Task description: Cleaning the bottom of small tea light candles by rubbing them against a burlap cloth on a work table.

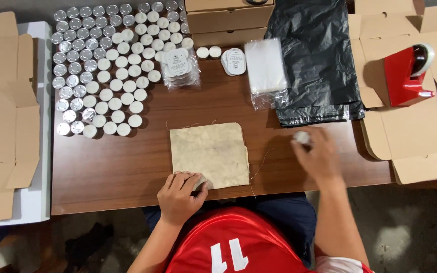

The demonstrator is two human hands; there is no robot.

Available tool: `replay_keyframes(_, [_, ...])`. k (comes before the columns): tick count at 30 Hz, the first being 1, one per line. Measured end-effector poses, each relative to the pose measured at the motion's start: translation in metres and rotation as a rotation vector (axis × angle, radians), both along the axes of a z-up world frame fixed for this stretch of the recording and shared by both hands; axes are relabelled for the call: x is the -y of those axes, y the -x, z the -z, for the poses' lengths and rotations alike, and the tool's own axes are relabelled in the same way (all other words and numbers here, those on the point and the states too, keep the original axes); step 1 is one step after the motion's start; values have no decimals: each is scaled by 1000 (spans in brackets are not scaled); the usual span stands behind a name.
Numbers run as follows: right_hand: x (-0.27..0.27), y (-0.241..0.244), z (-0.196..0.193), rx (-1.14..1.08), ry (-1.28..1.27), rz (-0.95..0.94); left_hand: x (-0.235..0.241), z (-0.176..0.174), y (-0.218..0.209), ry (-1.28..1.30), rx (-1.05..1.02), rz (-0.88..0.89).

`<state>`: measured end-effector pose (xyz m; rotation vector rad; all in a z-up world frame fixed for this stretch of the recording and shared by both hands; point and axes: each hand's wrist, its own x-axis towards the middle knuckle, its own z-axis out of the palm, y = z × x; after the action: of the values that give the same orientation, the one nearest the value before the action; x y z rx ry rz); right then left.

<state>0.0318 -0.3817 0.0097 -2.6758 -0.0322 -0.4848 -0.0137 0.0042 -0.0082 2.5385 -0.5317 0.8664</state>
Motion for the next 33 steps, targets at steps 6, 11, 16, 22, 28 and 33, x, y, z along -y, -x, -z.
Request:
replay_keyframes(6, [57, 13, 12, -75, 370, 325, 1, -10, -1, -20, -4, -23])
replay_keyframes(11, [24, 4, -18, -255, 59, 322, -1, -28, -1, 21, -25, 20])
replay_keyframes(16, [-55, -24, -13, 219, 88, 67, -1, -11, 2, 2, -25, -33])
replay_keyframes(22, [-223, -83, -15, -25, 34, -826, -2, -9, 4, -35, -5, -67])
replay_keyframes(28, [-330, -132, 24, 333, 271, -853, -1, -24, 0, 6, 27, -61])
replay_keyframes(33, [-326, -139, 22, 417, 335, -803, -5, 1, 3, -13, 36, -88])
